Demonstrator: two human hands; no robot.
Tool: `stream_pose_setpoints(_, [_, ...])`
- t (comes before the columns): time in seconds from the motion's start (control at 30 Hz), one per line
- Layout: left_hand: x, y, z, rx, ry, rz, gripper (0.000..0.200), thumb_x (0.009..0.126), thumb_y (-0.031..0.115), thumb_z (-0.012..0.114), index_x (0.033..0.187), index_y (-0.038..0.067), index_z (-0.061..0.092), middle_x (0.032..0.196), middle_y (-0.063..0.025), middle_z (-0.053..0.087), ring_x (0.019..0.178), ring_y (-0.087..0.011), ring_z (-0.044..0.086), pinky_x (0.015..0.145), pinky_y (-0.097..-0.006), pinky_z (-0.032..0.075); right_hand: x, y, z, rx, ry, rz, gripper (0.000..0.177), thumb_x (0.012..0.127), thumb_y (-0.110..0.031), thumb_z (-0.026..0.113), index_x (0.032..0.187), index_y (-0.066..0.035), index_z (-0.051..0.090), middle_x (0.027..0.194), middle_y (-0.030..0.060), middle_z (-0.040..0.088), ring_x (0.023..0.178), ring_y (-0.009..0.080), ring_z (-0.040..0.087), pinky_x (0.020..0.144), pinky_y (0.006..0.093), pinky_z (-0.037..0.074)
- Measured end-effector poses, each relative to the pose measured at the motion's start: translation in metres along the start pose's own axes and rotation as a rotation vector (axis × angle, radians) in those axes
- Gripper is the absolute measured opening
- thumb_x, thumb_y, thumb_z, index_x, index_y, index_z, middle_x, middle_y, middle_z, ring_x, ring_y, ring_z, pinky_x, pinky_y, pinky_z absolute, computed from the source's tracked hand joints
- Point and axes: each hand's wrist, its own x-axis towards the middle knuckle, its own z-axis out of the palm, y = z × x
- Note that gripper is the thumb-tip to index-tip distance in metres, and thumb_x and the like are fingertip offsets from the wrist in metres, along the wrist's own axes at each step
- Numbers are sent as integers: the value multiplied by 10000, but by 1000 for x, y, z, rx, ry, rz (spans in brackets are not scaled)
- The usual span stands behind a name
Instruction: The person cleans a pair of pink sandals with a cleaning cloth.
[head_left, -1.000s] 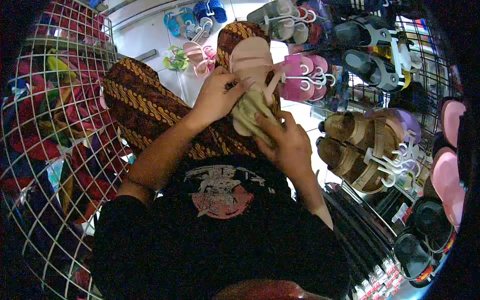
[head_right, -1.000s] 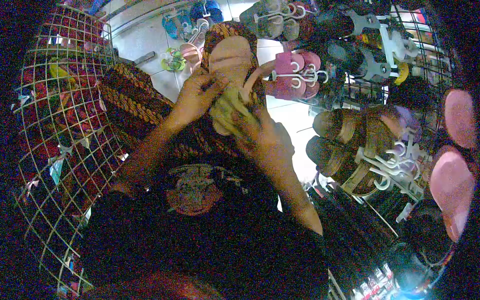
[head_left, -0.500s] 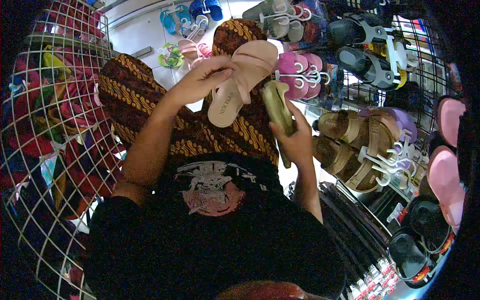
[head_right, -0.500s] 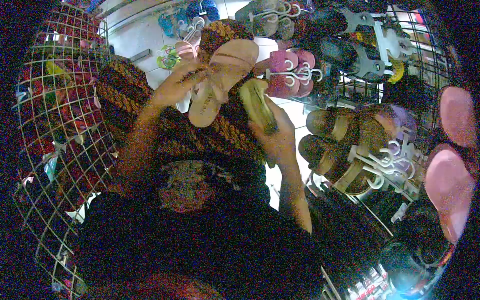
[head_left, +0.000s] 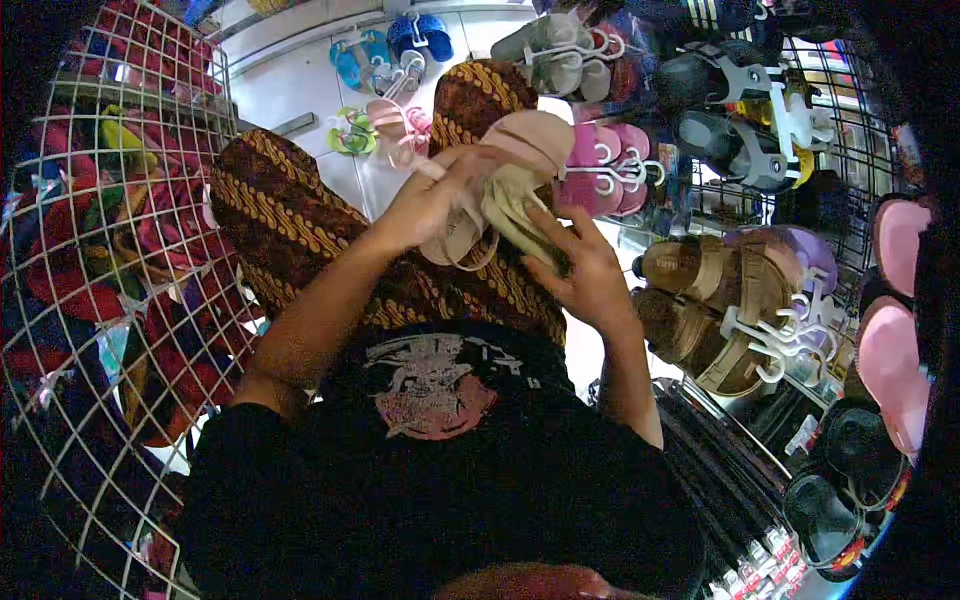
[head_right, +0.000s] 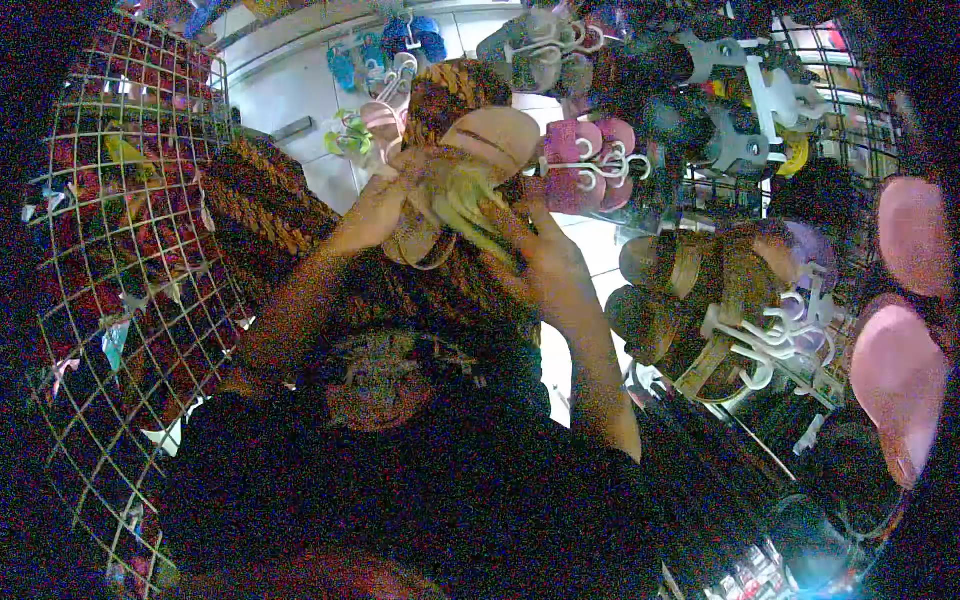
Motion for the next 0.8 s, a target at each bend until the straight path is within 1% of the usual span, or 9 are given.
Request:
stream_pose_setpoints(0.03, [1,8,1,-99,16,-35,325,977,106,440,1272,-6,514,1333,-142,494,1248,-218,446,1055,-330,339,2,1,-2,-1,-29,-13,526,815,-227,716,1305,-120,557,1178,177,545,1033,359,591,865,413,490])
stream_pose_setpoints(0.1, [-4,20,2,150,33,80,343,986,93,401,1307,-2,471,1330,-135,498,1203,-203,488,1021,-318,371,7,-2,-3,-43,10,63,529,822,-230,705,1321,-155,548,1184,170,545,1004,361,602,845,411,500])
stream_pose_setpoints(0.2, [3,3,4,433,141,406,358,1013,141,360,1342,6,403,1263,-120,525,1121,-205,539,981,-320,406,8,-7,11,-104,118,113,508,811,-238,699,1295,-161,566,1177,168,546,940,359,623,791,404,524])
stream_pose_setpoints(0.37, [-3,4,3,-1,94,53,457,1053,346,266,1358,30,390,1217,-118,554,1108,-178,541,967,-314,424,11,0,2,-103,125,69,521,740,-201,724,1234,-94,599,1125,171,576,956,352,604,834,398,509])
stream_pose_setpoints(0.43, [-3,16,8,12,79,55,492,1050,383,243,1369,38,388,1226,-120,557,1108,-170,542,967,-309,428,12,0,1,-56,152,54,547,731,-180,722,1250,-76,587,1089,159,578,972,331,595,857,382,492])
stream_pose_setpoints(0.47, [-9,32,4,4,6,-145,572,1037,452,188,1388,45,385,1269,-127,541,1126,-175,536,988,-316,419,12,-2,-1,-17,151,25,554,727,-175,725,1253,-75,585,1079,155,578,971,322,595,859,377,490])
stream_pose_setpoints(0.67, [-9,9,-4,374,-12,-18,775,968,610,51,1451,65,316,1324,-132,516,1094,-214,568,1019,-334,397,12,-21,5,74,211,-55,591,697,-142,758,1264,-123,593,1158,147,539,974,316,600,872,367,495])
stream_pose_setpoints(0.77, [-1,20,6,-94,-15,72,821,945,655,53,1472,74,294,1360,-129,493,1114,-227,558,1029,-340,384,11,-34,11,-15,27,-24,599,688,-168,774,1262,-183,603,1171,146,536,975,329,609,840,379,517])
stream_pose_setpoints(0.8, [-5,23,1,-96,-33,-58,841,932,679,67,1488,80,265,1416,-120,439,1229,-231,482,1067,-343,346,9,-32,12,-53,12,-21,594,681,-189,781,1251,-219,614,1159,148,543,982,336,612,817,388,529])
